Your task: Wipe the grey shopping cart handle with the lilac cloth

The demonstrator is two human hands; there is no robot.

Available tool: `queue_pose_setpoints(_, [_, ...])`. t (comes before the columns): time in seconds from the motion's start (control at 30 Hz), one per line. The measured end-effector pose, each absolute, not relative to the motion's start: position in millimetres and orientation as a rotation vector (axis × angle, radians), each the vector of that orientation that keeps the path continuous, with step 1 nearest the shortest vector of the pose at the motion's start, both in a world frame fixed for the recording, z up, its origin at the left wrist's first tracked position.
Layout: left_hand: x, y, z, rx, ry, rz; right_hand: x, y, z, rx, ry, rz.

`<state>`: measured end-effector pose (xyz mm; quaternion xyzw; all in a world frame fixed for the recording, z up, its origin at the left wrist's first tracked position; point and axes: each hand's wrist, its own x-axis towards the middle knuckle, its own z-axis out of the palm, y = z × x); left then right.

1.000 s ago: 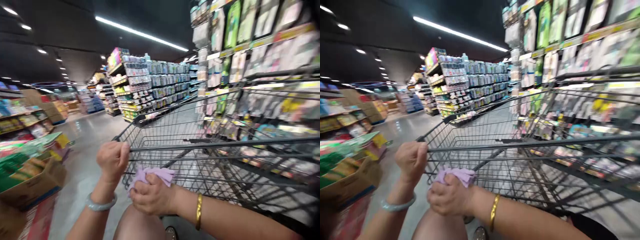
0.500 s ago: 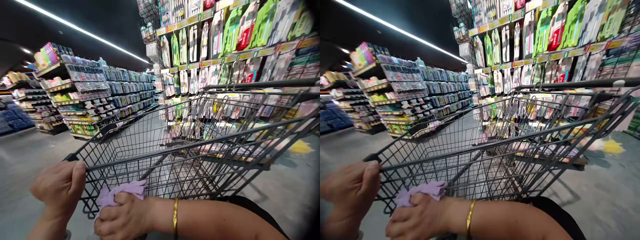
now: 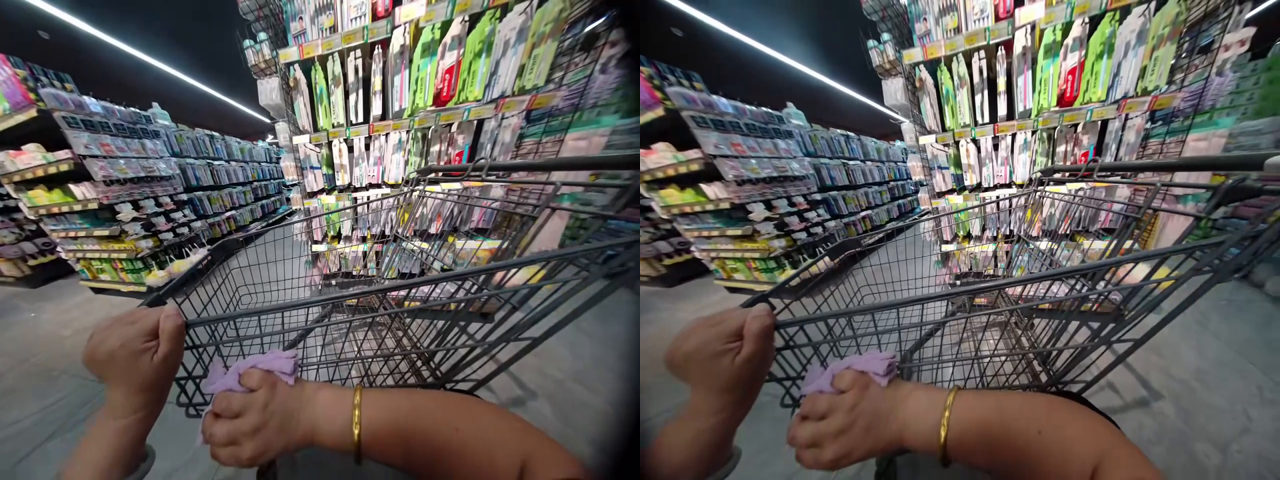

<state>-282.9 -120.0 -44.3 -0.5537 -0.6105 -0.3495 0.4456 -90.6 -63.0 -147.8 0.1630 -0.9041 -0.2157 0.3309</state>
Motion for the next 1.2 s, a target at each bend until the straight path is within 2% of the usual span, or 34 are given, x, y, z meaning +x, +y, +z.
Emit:
queue_pose_setpoints(0.23, [-255.6,-89.7,-37.3,-1.447,-1.590,-0.737,-73.2,-38.0,-155.2,0.317,-2.288,-0.623])
queue_pose_setpoints(0.43, [-238.4,-71.5,-36.9,-1.499,-1.579,-0.689,-35.5,-36.8,-136.5,0.188,-2.318,-0.635])
queue_pose_setpoints(0.83, [-187.7,-51.8,-36.8,-1.503,-1.577,-0.611,30.7,-10.6,-132.0,0.295,-2.131,-0.761])
queue_pose_setpoints(1.0, [-161.6,-50.2,-30.0,-1.526,-1.630,-0.654,46.2,-28.6,-100.0,-0.007,-2.087,-0.694])
queue_pose_setpoints(1.1, [-151.0,-45.7,-32.2,-1.560,-1.650,-0.700,53.2,-32.6,-78.1,-0.309,-1.860,-0.599])
queue_pose_setpoints(1.2, [-143.9,-43.2,-36.9,-1.571,-1.679,-0.731,52.4,-33.8,-88.4,-0.375,-1.867,-0.653])
